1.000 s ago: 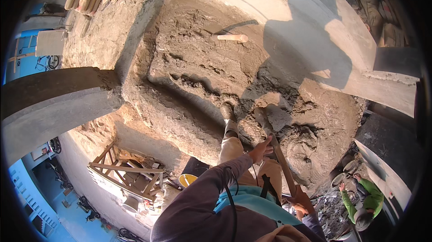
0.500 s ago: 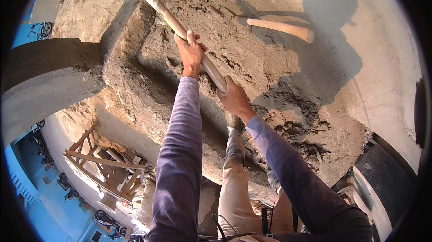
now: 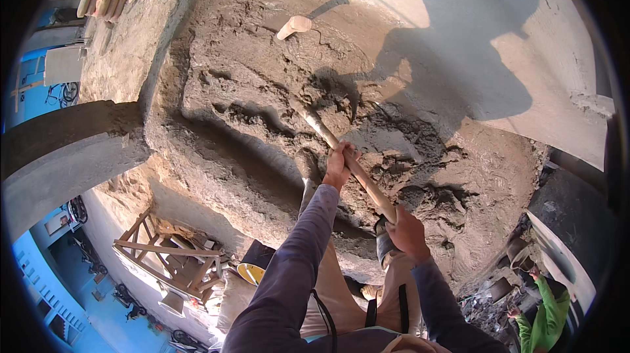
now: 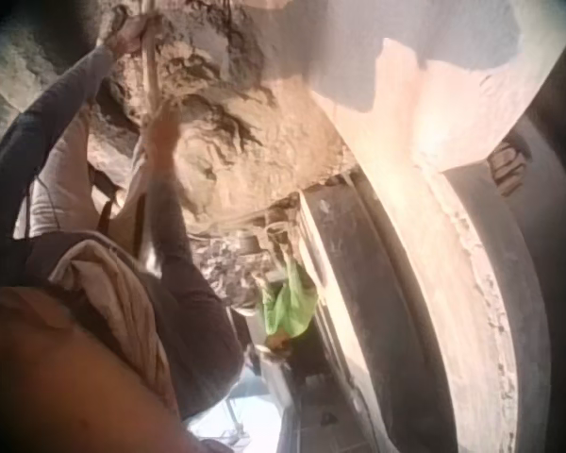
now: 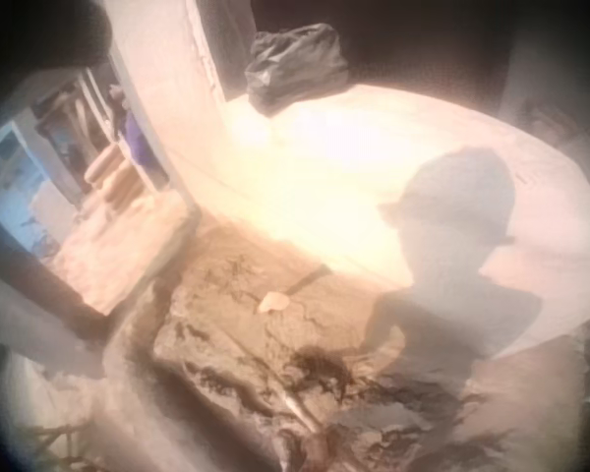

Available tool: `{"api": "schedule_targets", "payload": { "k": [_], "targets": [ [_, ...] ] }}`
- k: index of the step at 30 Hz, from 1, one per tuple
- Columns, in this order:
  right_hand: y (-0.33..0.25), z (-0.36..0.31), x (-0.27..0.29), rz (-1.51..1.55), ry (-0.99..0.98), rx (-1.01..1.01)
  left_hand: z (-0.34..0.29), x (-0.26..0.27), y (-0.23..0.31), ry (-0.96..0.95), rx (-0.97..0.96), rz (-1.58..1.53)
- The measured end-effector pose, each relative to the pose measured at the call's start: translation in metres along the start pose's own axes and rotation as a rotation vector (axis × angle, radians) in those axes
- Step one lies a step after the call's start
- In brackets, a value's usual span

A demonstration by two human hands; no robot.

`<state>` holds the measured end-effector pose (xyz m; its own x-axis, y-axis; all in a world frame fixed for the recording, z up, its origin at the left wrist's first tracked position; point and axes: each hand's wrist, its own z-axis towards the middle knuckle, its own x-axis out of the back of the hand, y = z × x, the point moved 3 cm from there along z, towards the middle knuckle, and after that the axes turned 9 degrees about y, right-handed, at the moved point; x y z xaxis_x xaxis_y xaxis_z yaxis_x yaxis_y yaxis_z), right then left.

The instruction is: The person uses a hoe to spread and level wet concrete on a construction site floor. They repeatedly pull and push the concrete to create a flat surface while another worker assists nearby.

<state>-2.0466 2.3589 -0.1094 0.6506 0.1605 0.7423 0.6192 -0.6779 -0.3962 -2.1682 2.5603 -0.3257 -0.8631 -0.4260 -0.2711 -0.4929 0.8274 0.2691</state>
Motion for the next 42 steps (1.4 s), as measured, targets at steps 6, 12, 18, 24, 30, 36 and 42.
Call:
{"api": "schedule_targets", "payload": {
  "k": [6,12,18,24,30,36,42],
  "targets": [
    [0.223,-0.198,0.047,-0.022,-0.056,-0.314,-0.094,0.045,-0.269,0.08,0.564,0.018],
    [0.185,-0.235,0.024,-0.006,-0.042,-0.318,-0.184,0.04,-0.149,0.01,0.598,0.099],
    [-0.121,0.111,-0.115,0.271,0.089,0.358,-0.039,-0.034,0.278,0.001,-0.688,0.246],
    [-0.325,0.326,-0.125,0.46,-0.073,0.347,0.101,-0.063,0.391,0.402,-1.087,0.922],
    [-0.15,0.214,-0.113,0.24,-0.252,0.086,0.058,-0.007,0.151,0.372,-0.458,0.99],
    [0.078,0.052,-0.036,0.063,-0.13,-0.015,-0.012,-0.01,-0.09,0.11,-0.12,0.606],
    [0.26,-0.14,-0.026,0.003,-0.195,-0.338,-0.039,0.057,-0.286,0.093,0.288,0.163]
  ]
}}
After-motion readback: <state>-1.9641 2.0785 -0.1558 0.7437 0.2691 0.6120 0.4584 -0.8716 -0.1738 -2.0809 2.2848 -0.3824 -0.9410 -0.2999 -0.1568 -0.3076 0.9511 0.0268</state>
